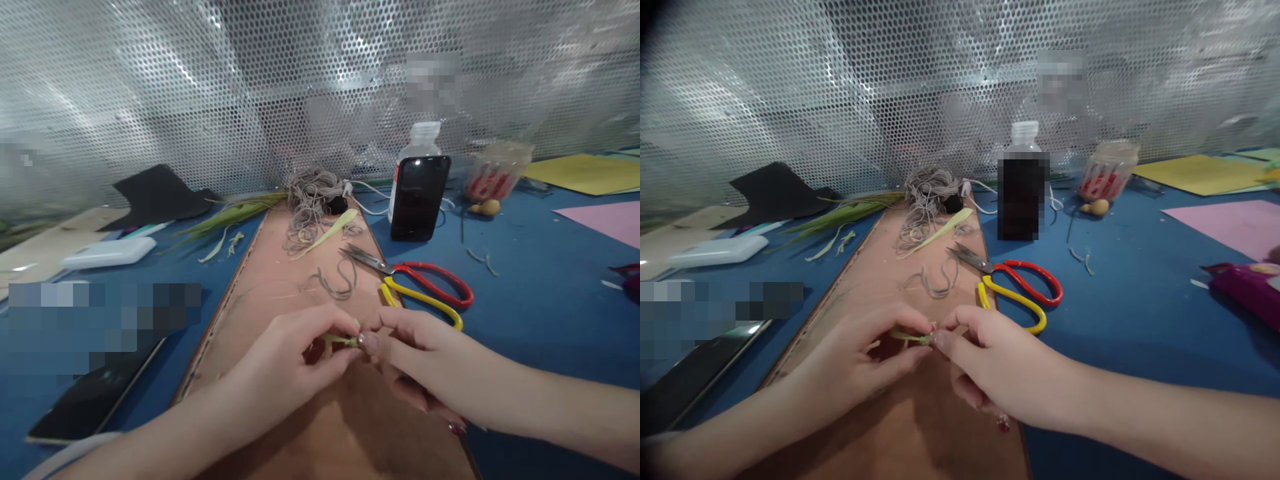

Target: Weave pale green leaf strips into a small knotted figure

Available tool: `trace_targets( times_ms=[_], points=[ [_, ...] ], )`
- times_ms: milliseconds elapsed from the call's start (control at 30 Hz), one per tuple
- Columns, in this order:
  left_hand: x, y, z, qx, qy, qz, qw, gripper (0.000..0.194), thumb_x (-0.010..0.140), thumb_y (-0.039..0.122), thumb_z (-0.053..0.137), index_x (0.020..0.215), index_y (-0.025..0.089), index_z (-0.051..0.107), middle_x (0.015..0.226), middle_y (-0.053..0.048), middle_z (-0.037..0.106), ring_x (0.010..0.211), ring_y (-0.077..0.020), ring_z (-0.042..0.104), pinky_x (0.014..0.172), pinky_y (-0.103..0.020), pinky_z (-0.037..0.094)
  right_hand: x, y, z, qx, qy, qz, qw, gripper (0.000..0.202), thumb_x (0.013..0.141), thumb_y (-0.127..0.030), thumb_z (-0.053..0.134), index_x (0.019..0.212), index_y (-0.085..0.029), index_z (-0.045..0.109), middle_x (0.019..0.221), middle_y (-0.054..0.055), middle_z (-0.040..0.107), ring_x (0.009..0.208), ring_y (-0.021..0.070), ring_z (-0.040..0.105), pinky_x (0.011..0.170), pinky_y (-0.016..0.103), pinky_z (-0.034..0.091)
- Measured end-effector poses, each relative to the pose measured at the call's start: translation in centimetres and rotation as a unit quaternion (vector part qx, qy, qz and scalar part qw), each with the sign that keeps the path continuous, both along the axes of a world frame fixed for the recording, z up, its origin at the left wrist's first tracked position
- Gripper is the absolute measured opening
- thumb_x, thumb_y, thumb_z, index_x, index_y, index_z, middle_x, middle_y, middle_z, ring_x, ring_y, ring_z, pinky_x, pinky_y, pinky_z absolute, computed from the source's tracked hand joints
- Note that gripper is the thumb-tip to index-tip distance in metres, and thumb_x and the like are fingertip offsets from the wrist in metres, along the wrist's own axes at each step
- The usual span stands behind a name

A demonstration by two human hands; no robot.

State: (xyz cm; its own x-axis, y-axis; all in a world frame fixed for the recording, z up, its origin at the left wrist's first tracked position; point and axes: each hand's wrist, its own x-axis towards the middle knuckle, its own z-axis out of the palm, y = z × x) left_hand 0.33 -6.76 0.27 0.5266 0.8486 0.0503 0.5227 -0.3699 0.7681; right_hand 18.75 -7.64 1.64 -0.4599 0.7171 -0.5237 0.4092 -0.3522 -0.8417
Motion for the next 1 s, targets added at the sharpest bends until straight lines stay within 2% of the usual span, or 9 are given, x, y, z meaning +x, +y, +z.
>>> trace_targets(
  times_ms=[233,400,700,867,1000],
  points=[
    [-0.1,0.1,-0.1,-0.001,0.011,-0.005,1.000,0.016,0.082,0.032,0.050,0.089,0.023,0.062,0.081,0.002,0.065,0.070,-0.0128,0.056,0.059,-0.020,0.040,0.2,-0.1,0.3,0.016,-0.016,0.011,1.000,0.022,0.089,-0.040,0.035,0.083,-0.019,0.041,0.046,-0.009,0.035,0.036,0.0020,0.027,0.029,0.006,0.025],
    [-0.2,0.2,0.3,-0.017,0.010,0.005,1.000,0.014,0.081,0.029,0.053,0.088,0.023,0.063,0.074,0.003,0.064,0.061,-0.0103,0.052,0.056,-0.019,0.039,0.2,0.1,0.0,0.002,0.007,0.024,1.000,0.021,0.090,-0.039,0.033,0.083,-0.020,0.038,0.047,-0.010,0.034,0.033,0.0014,0.024,0.029,0.008,0.023],
    [-0.3,0.3,0.3,-0.075,-0.026,0.014,0.997,0.016,0.080,0.033,0.053,0.084,0.021,0.063,0.068,0.002,0.061,0.061,-0.0114,0.053,0.056,-0.020,0.040,0.3,0.1,-0.4,0.022,0.011,0.025,0.999,0.019,0.090,-0.036,0.035,0.084,-0.019,0.041,0.046,-0.010,0.034,0.033,0.0015,0.025,0.030,0.008,0.023],
    [-0.1,0.3,0.7,-0.096,-0.038,0.028,0.994,0.015,0.077,0.032,0.057,0.087,0.021,0.060,0.079,0.001,0.064,0.064,-0.0119,0.055,0.058,-0.022,0.041,0.3,0.1,-0.6,0.018,0.026,0.017,0.999,0.017,0.089,-0.035,0.034,0.086,-0.019,0.041,0.045,-0.010,0.038,0.031,0.0021,0.027,0.027,0.008,0.025],
    [0.0,0.3,1.0,-0.143,-0.053,0.046,0.987,0.016,0.077,0.031,0.056,0.089,0.020,0.053,0.081,0.000,0.062,0.058,-0.0101,0.054,0.053,-0.021,0.042,0.3,0.1,-0.6,0.017,0.035,0.001,0.999,0.018,0.090,-0.035,0.034,0.086,-0.019,0.041,0.044,-0.010,0.039,0.027,0.0014,0.027,0.025,0.008,0.025]
  ],
)
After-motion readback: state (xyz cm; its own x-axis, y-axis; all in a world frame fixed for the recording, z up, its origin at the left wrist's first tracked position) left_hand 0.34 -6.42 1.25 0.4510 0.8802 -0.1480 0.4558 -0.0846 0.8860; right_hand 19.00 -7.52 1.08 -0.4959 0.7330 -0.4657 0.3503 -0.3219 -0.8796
